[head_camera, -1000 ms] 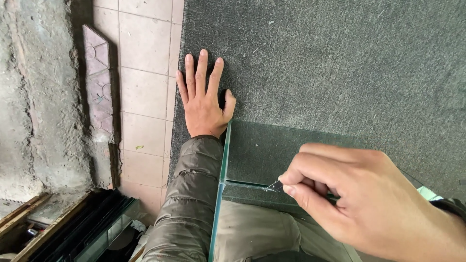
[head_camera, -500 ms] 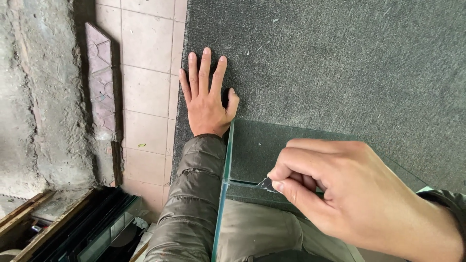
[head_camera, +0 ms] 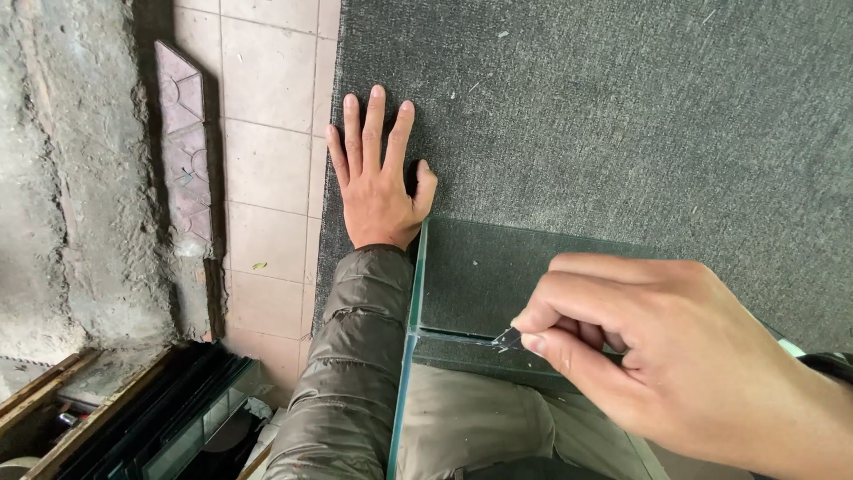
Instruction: Scraping excess silicone or glue from the seams of a glass aquarium using a razor blade.
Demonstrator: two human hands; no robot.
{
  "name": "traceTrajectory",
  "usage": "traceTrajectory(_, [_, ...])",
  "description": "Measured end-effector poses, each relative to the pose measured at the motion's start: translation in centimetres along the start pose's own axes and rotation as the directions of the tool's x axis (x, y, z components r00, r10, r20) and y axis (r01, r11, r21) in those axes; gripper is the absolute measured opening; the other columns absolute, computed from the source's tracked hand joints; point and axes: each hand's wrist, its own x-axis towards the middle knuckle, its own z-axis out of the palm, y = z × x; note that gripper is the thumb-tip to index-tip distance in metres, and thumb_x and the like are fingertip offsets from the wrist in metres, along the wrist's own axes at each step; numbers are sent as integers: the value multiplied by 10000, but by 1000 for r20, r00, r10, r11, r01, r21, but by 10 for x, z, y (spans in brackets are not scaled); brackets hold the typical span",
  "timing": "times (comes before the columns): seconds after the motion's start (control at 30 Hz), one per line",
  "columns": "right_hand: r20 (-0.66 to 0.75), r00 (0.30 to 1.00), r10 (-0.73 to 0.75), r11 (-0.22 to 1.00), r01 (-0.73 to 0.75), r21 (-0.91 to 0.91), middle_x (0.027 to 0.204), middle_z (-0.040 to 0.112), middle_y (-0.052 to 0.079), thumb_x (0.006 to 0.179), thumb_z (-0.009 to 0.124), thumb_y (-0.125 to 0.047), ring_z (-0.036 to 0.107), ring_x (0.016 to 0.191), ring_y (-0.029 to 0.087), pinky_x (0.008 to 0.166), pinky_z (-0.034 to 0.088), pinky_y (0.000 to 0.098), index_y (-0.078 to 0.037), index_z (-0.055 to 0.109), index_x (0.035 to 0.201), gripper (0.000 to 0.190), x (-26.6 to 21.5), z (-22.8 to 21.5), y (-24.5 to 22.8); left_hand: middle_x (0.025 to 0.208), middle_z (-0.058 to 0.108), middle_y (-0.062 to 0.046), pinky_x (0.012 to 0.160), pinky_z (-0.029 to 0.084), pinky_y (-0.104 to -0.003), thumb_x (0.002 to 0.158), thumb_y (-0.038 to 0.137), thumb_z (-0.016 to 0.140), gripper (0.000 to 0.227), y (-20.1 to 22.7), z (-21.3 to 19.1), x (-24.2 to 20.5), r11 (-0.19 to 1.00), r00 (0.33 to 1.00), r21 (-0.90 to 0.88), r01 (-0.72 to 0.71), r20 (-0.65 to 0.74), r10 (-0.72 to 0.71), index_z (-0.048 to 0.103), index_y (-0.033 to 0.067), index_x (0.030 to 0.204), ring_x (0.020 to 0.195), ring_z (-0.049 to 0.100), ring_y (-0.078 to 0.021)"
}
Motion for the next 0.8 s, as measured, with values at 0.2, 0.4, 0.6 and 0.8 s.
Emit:
traceTrajectory(0.2, [-17,1000,-5,999,4,-38,678,654,-144,1001,721,-284,571,518,73,507,456,275,-285,745,864,139,2,2,-3,1812,339,-91,1433,206,-660,989,322,659,724,-1,1,0,1000,1000,0,-2,-1,2,526,224,1694,1719,257,-395])
traceTrajectory(0.4, [31,1000,-2,1000,2,-5,703,677,-132,1009,719,-289,575,505,93,494,467,286,-268,744,874,140,17,4,-9,1815,338,-97,1434,194,-663,1004,329,648,718,-1,0,1,1000,1000,2,-3,6,3,510,226,1701,1721,250,-400])
traceTrajectory(0.6, [31,996,-78,993,75,91,698,638,-74,1029,723,-251,558,530,128,535,465,305,-208,713,859,176,34,7,-17,1808,358,-103,1430,219,-662,998,336,646,722,0,1,1,1000,1000,19,-13,-12,13,508,229,1699,1717,275,-404])
traceTrajectory(0.8, [47,998,-42,989,35,141,692,687,-86,995,744,-251,614,534,118,547,501,318,-217,727,842,158,43,13,-24,1808,355,-100,1432,228,-661,1002,319,657,709,0,0,-1,999,1000,29,-13,-14,14,519,224,1691,1718,280,-402])
